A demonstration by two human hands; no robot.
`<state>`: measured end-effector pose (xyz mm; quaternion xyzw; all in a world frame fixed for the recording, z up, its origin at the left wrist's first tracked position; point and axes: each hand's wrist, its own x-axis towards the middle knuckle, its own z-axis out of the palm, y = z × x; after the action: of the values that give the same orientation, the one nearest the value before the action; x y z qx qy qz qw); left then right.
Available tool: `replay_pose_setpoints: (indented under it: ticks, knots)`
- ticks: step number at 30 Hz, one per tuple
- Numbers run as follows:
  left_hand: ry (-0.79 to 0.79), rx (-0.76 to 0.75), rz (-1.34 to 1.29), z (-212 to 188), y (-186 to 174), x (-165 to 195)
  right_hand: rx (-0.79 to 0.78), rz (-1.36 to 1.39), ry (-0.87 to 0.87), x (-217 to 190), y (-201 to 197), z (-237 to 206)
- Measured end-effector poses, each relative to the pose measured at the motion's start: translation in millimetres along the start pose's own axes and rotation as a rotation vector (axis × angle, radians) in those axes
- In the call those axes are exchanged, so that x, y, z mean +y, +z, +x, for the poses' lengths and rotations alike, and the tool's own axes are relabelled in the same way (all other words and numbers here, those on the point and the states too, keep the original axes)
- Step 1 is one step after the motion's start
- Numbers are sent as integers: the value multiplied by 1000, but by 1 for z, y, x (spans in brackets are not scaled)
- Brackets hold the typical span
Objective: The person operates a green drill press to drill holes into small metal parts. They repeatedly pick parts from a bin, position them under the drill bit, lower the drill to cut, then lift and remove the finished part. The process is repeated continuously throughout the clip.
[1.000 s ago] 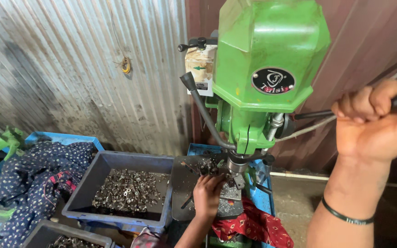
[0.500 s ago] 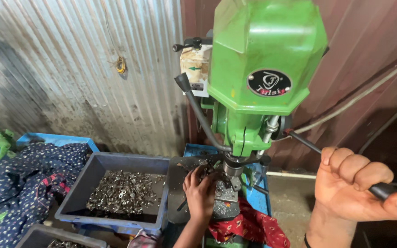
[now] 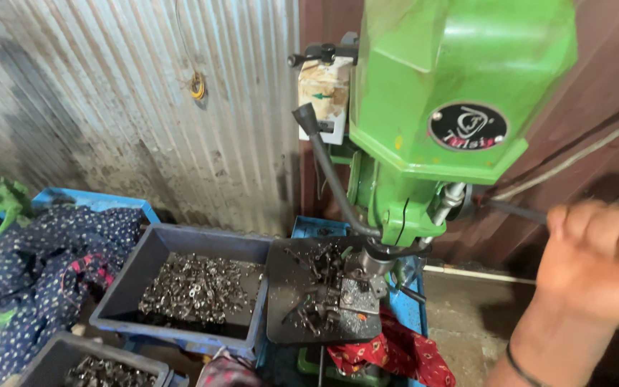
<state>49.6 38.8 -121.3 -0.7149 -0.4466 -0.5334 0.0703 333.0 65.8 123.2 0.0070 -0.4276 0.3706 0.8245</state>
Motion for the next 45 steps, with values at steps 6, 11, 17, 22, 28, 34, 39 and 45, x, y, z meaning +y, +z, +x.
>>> replay_pose_setpoints:
  ticks: [6, 11, 17, 22, 28, 34, 39, 45]
  knots:
    - [-249, 25, -47, 42, -17, 2, -64, -115, 223, 5, 10, 111]
    - [-184, -277, -47, 81, -3, -43, -100, -246, 242, 4, -2, 118]
    - [-413, -145, 375, 90, -49, -76, -97, -251, 228, 3, -12, 119]
    - [-291, -183, 187, 90, -42, -70, -105, -95, 274, 9, -24, 123]
    - [-47, -357, -63, 87, -16, -51, -147, -249, 297, 4, -11, 126]
    - [-362, -219, 232, 86, -61, -94, -91, 1, 356, 3, 24, 117]
    - [-403, -27, 297, 54, -78, -100, 4, 460, 438, 9, 24, 117]
    - [-86, -373, 4, 31, -40, -71, -165, -292, 269, 7, -6, 122]
